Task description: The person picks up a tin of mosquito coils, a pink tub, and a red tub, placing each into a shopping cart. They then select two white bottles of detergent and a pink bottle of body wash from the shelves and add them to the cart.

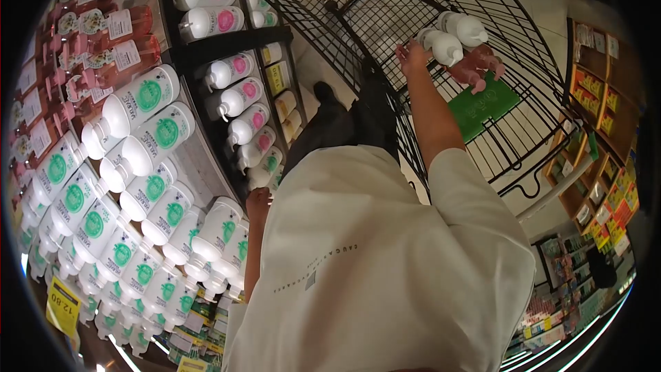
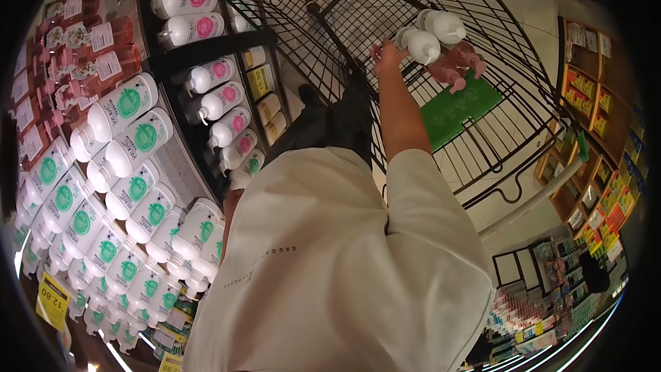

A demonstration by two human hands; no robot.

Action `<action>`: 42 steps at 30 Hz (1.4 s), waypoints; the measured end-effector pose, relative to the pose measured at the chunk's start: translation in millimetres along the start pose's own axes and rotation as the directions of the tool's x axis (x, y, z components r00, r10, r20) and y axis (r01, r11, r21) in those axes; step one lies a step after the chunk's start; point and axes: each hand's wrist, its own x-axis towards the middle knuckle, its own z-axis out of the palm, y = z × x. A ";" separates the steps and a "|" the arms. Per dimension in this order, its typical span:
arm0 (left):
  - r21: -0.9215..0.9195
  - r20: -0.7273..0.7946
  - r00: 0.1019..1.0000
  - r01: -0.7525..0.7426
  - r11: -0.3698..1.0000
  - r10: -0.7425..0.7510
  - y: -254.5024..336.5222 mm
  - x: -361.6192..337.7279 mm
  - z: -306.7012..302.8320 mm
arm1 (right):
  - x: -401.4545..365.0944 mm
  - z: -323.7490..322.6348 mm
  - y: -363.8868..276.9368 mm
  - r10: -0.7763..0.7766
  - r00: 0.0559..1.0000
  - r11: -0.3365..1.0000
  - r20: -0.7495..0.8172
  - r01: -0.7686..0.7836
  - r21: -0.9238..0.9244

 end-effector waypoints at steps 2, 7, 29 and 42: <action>0.042 -0.016 0.998 -0.052 0.998 0.053 7.7 -9.1 -1.8 | 40.4 -9.9 7.6 0.050 0.996 0.998 0.069 -0.053 0.041; -0.094 -0.058 0.998 0.011 0.995 -0.016 7.1 -22.2 5.9 | 56.1 -5.1 -16.2 0.128 0.990 0.919 0.062 -0.142 0.368; -0.333 -0.162 0.981 -0.153 0.931 0.103 -60.4 38.0 84.4 | -82.2 -21.7 -78.2 -0.152 0.914 0.897 0.375 0.287 -0.337; -0.600 -0.338 0.893 -0.448 0.663 0.297 32.4 75.4 69.0 | -377.5 102.3 -98.2 -0.524 0.243 0.263 0.817 0.958 -0.116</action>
